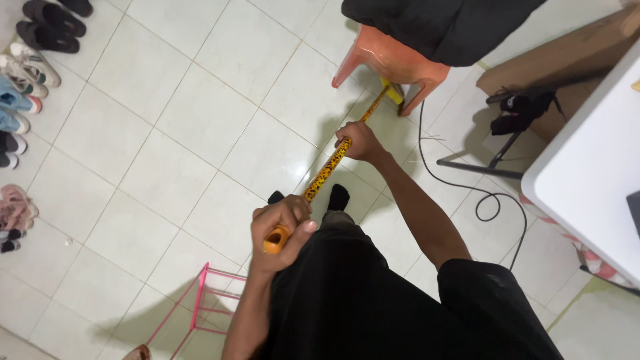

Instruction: The person sweeps the floor using a broom, pushing debris along the tiled surface and into a pile under and around furniture.

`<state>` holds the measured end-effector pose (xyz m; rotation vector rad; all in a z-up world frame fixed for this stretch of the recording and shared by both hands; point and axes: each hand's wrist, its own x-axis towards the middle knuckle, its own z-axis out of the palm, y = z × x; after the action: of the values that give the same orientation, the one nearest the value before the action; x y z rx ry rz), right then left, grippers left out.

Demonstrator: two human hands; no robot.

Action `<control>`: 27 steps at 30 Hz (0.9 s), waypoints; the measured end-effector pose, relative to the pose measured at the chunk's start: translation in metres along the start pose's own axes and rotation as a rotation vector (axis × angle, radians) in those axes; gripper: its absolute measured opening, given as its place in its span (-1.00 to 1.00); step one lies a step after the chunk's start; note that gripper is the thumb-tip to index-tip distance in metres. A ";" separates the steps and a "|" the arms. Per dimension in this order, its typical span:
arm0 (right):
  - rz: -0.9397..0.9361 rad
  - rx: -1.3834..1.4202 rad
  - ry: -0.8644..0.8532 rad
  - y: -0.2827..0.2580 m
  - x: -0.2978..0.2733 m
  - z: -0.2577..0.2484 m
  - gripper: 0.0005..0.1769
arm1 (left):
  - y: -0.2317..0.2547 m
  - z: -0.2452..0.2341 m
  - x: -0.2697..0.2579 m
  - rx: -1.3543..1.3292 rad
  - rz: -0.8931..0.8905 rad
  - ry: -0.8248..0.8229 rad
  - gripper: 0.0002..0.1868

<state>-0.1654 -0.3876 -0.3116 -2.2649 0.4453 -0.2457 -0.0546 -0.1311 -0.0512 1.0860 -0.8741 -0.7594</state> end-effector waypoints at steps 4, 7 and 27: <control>-0.029 0.027 -0.040 0.030 0.003 0.019 -0.69 | -0.017 0.021 -0.005 0.053 -0.073 0.125 -0.56; -0.112 0.088 0.067 0.041 0.002 0.040 -0.77 | -0.023 0.028 -0.012 0.199 -0.133 0.249 -0.57; -0.002 0.111 -0.022 -0.044 -0.014 0.155 -0.58 | 0.038 -0.047 -0.077 0.330 -0.257 0.344 -0.57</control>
<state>-0.1193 -0.2493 -0.3814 -2.1580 0.4081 -0.2409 -0.0449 -0.0346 -0.0423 1.5911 -0.5818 -0.6229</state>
